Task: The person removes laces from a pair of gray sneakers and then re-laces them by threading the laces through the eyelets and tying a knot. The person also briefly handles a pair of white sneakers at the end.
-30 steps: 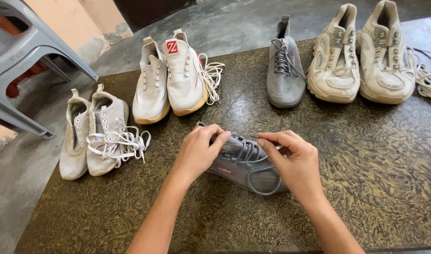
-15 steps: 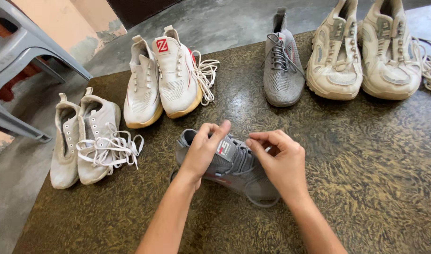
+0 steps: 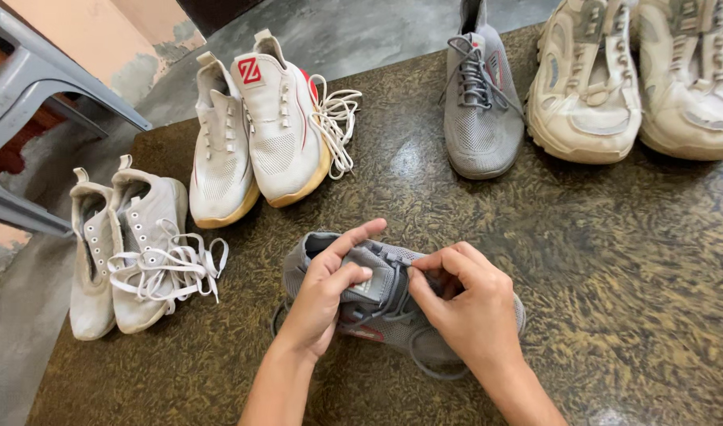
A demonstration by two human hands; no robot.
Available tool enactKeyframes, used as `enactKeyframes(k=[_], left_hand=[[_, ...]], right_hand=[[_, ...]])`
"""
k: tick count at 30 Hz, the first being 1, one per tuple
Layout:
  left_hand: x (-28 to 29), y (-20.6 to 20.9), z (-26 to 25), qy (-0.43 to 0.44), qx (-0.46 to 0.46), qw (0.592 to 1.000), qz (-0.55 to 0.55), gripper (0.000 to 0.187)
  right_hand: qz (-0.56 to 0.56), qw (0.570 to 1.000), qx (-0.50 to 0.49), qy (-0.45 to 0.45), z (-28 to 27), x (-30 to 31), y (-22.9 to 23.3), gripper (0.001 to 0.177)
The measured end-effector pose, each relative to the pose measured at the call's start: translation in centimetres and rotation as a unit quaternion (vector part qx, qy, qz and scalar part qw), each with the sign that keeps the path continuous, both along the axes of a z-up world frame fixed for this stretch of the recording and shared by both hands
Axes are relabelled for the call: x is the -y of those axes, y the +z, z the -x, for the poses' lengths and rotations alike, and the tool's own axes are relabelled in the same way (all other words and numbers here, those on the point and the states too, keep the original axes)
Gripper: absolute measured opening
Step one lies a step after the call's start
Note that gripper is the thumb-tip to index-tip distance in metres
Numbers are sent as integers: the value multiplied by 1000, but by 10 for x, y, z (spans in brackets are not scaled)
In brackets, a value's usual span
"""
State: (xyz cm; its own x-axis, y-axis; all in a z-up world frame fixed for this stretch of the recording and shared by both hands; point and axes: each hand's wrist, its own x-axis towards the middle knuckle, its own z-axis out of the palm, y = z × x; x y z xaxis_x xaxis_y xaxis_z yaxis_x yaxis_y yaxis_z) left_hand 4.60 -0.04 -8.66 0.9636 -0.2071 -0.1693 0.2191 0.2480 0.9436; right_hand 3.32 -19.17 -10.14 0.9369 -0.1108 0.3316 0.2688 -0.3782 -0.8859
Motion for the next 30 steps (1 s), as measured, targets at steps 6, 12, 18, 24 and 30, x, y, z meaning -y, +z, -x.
enactKeyframes(k=[6, 12, 18, 24, 30], left_hand=[[0, 3, 0, 8, -18, 1000, 2, 71], [1, 2, -3, 7, 5, 1000, -20, 73], [0, -2, -3, 4, -6, 1000, -19, 67], [-2, -3, -3, 9, -14, 999, -32, 66], [-2, -6, -3, 5, 8, 1000, -25, 65]], right_hand=[[0, 1000, -17, 5, -3, 0, -1, 13], [0, 1000, -3, -3, -5, -1, -1, 13], [-3, 1000, 14, -3, -5, -4, -1, 11], [-6, 1000, 3, -12, -4, -4, -1, 12], [-10, 999, 32, 8, -6, -7, -1, 11]])
